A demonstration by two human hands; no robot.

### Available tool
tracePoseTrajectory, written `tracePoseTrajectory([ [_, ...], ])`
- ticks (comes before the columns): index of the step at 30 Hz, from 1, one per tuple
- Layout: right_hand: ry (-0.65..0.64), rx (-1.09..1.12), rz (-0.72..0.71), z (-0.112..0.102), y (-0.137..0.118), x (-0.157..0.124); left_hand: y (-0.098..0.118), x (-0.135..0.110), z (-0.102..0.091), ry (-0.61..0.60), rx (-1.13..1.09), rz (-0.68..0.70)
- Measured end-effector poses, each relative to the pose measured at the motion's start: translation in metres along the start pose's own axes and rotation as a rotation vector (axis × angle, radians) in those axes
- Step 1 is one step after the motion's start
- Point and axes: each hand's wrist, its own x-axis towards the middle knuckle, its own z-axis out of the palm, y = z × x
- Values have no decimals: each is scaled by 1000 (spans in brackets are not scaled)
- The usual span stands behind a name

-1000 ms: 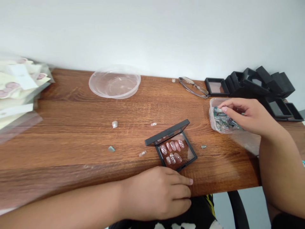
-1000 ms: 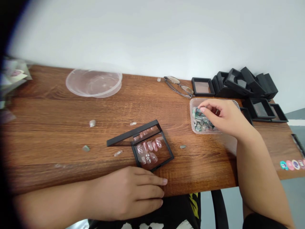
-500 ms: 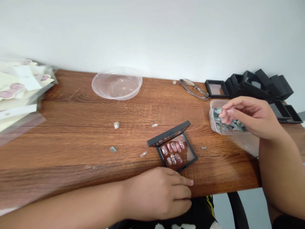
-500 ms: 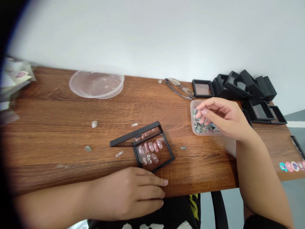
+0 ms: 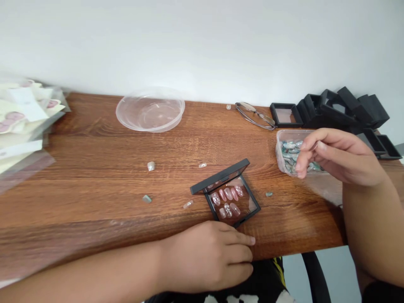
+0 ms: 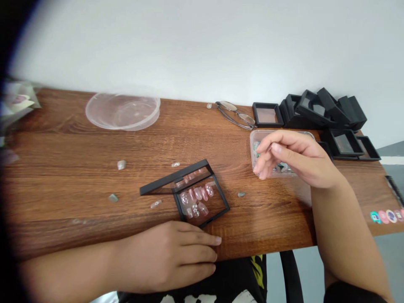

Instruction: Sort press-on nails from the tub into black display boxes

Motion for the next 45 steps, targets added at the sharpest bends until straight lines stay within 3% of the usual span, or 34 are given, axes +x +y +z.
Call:
tracePoseTrajectory([
  [9, -2, 33, -51, 4, -3, 1, -1, 0, 1, 9, 0, 3],
  [16, 129, 5, -286, 10, 2, 0, -1, 0, 0, 10, 0, 3],
  [19, 183, -133, -376, 21, 0, -1, -2, 0, 0, 10, -7, 6],
  [22, 256, -438, -430, 37, -2, -1, -3, 1, 0, 4, -15, -2],
  [24, 196, -653, -456, 48, -1, 1, -3, 1, 0, -8, -21, -4],
  [28, -53, -1040, -551, 70, 13, 5, -3, 0, 0, -16, 5, -1],
  [32, -197, -1287, -594, 85, 25, 3, -1, -1, 0, -24, 43, -5],
  [41, -340, -1317, -564, 90, 30, 0, -2, 0, 1, -51, 49, -5],
  [45, -338, -1298, -519, 89, 33, -1, -1, -1, 0, -68, 44, -5],
])
